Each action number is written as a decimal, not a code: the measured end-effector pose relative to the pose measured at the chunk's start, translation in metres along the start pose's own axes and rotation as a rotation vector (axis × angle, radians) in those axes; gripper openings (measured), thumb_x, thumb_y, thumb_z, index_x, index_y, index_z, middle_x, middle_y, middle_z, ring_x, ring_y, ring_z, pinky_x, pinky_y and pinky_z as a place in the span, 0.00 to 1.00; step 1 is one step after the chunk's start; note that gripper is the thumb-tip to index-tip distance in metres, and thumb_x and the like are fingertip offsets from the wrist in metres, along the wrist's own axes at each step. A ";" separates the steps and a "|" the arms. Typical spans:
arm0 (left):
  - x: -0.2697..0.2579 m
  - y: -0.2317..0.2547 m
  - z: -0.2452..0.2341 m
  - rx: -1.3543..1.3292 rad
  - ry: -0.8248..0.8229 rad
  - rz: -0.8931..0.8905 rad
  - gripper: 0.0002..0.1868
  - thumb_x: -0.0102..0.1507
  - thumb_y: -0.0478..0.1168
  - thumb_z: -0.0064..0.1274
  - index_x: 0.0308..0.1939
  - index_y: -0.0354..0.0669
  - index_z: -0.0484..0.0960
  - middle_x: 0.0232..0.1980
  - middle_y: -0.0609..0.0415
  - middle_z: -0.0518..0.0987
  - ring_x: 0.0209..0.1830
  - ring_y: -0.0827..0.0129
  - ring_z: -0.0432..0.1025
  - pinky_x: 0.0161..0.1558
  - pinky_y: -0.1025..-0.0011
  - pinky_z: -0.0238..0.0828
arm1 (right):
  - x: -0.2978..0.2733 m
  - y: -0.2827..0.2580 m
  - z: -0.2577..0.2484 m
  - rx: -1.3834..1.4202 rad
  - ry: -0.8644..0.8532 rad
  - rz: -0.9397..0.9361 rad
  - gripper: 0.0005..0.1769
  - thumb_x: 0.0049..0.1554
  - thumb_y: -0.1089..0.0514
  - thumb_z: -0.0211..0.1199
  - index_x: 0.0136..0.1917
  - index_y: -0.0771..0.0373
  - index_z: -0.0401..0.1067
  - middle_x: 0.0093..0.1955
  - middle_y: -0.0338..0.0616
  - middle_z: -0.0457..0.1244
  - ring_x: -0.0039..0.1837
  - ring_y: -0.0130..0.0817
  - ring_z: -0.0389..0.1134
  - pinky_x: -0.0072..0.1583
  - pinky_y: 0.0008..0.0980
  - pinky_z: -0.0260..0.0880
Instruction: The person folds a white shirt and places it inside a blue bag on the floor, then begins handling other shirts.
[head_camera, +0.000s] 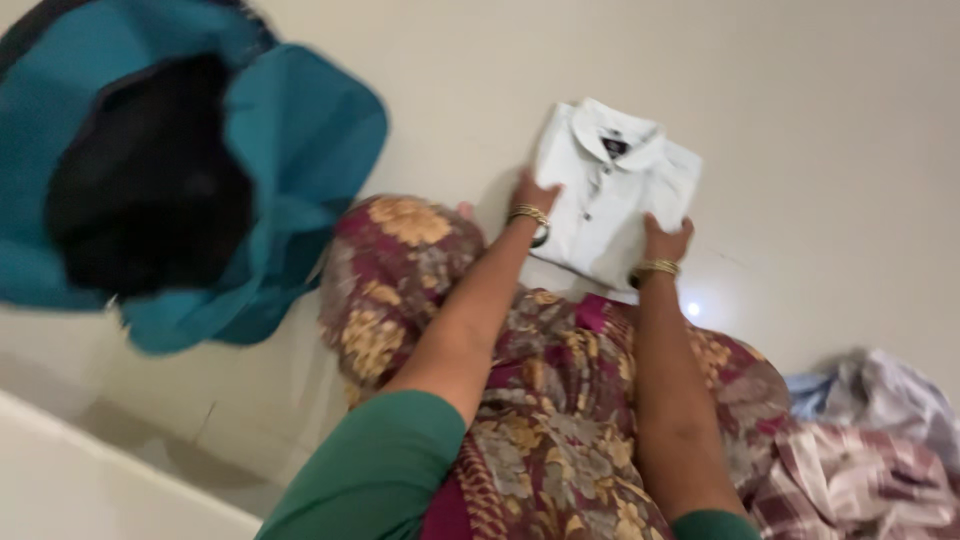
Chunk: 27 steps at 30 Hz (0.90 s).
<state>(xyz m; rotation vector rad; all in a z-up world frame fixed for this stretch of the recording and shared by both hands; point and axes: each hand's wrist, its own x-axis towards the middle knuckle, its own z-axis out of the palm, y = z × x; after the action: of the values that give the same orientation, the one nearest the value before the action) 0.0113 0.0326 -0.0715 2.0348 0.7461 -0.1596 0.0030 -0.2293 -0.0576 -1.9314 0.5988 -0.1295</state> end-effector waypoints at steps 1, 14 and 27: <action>-0.004 0.005 -0.002 0.008 -0.130 -0.026 0.47 0.51 0.53 0.70 0.68 0.39 0.68 0.65 0.38 0.76 0.64 0.49 0.72 0.64 0.58 0.70 | -0.002 -0.002 -0.011 0.115 -0.100 0.199 0.42 0.48 0.57 0.76 0.69 0.73 0.61 0.62 0.57 0.66 0.55 0.45 0.70 0.56 0.42 0.75; -0.198 0.130 -0.207 -0.046 -0.005 0.710 0.24 0.68 0.51 0.49 0.63 0.42 0.72 0.55 0.46 0.82 0.50 0.52 0.79 0.48 0.56 0.76 | -0.145 -0.205 -0.076 0.371 -0.296 -0.367 0.22 0.66 0.68 0.57 0.73 0.73 0.62 0.64 0.47 0.66 0.62 0.34 0.69 0.65 0.32 0.72; -0.265 0.029 -0.648 0.217 0.169 0.717 0.19 0.69 0.45 0.48 0.59 0.38 0.78 0.53 0.40 0.82 0.50 0.45 0.76 0.52 0.55 0.71 | -0.405 -0.405 0.064 -0.101 -1.086 -0.985 0.15 0.66 0.60 0.57 0.64 0.54 0.77 0.43 0.38 0.72 0.34 0.23 0.66 0.37 0.23 0.69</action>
<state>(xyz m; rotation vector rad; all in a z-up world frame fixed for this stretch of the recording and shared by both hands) -0.2999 0.4294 0.4154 2.4167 0.0609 0.3606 -0.1847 0.1387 0.3442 -1.8844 -1.0783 0.3316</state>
